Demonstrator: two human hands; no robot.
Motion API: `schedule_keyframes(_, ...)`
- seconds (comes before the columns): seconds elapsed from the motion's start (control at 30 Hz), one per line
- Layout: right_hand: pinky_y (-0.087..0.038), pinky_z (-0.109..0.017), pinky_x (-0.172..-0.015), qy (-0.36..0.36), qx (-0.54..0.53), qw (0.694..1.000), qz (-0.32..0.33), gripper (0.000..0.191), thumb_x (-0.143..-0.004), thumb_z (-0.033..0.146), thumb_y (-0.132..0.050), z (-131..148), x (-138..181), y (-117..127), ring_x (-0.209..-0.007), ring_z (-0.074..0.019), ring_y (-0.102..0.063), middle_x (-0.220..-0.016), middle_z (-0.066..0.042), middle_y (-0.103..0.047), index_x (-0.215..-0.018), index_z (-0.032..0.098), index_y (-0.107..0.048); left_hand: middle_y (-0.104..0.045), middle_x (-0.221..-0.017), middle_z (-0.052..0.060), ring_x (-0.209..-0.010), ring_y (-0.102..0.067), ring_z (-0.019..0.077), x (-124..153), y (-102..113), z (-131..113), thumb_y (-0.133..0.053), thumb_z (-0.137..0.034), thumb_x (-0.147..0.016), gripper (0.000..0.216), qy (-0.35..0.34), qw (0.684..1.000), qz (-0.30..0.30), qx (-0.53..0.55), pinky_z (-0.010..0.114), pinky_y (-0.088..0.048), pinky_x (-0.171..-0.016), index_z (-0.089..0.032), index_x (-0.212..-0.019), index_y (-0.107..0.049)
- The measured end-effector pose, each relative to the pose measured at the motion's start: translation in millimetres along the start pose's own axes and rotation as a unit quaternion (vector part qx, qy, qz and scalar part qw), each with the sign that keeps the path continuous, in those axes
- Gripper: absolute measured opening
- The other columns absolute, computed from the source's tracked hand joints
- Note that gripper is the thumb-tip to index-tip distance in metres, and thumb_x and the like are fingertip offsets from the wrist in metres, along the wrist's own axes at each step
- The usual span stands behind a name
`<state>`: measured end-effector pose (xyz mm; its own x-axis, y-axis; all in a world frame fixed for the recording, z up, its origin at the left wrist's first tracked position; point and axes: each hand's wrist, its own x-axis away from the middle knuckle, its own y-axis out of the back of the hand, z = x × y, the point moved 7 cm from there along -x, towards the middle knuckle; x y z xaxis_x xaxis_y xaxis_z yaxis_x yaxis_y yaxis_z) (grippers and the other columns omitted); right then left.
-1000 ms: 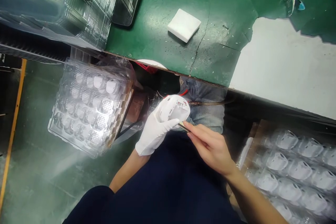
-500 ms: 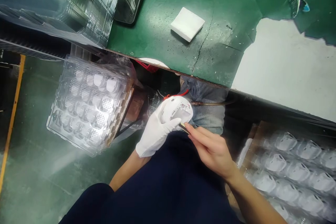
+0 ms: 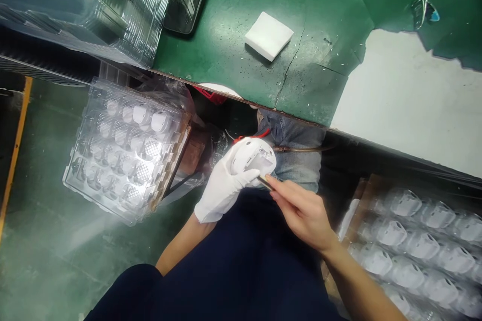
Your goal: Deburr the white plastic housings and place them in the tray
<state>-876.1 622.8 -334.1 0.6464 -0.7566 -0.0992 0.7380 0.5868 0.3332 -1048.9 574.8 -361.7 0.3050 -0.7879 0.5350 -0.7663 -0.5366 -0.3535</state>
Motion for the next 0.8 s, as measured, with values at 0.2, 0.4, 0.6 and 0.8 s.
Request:
schedule_keyframes(0.2,-0.051,-0.023,-0.05,-0.251,-0.139,0.943,-0.167,0.024,-0.101,0.037,-0.074,-47,2,7,-0.055,-0.0103,-0.055,-0.081,-0.001,-0.07,-0.12,0.022,-0.075,-0.067,-0.158,0.012,-0.152,-0.058,0.0351,-1,-1,5,-0.095,-0.022,-0.078,0.079,0.013,0.998,0.017,0.066,0.046,-0.053,-0.124,-0.024,-0.15,-0.064)
schedule_keyframes(0.4,-0.036,-0.02,-0.037,-0.31,-0.286,0.895,-0.145,0.038,-0.088,0.05,-0.085,-60,-12,-20,-0.044,-0.0033,-0.044,-0.094,0.001,-0.069,-0.105,0.022,-0.065,-0.07,-0.154,0.012,-0.148,-0.062,0.0361,-2,-2,11,-0.093,-0.029,-0.08,0.074,0.021,0.994,0.035,0.105,0.05,-0.054,-0.122,-0.026,-0.149,-0.066)
schedule_keyframes(0.6,-0.036,-0.019,-0.036,-0.314,-0.307,0.887,-0.141,0.039,-0.085,0.047,-0.087,-60,-16,-23,-0.043,-0.0013,-0.043,-0.101,0.0,-0.07,-0.101,0.022,-0.061,-0.072,-0.15,0.014,-0.146,-0.064,0.0371,-2,0,10,-0.085,-0.038,-0.09,0.053,0.032,0.989,0.014,0.146,0.054,-0.05,-0.126,-0.022,-0.139,-0.073)
schedule_keyframes(0.8,-0.035,-0.019,-0.035,-0.315,-0.311,0.885,-0.141,0.041,-0.082,0.046,-0.09,-59,-21,-18,-0.043,-0.0014,-0.044,-0.096,0.002,-0.066,-0.099,0.022,-0.06,-0.064,-0.161,0.014,-0.155,-0.054,0.0427,-3,1,17,-0.101,-0.024,-0.065,0.096,0.031,0.985,0.093,0.143,0.056,-0.05,-0.125,-0.028,-0.153,-0.064)
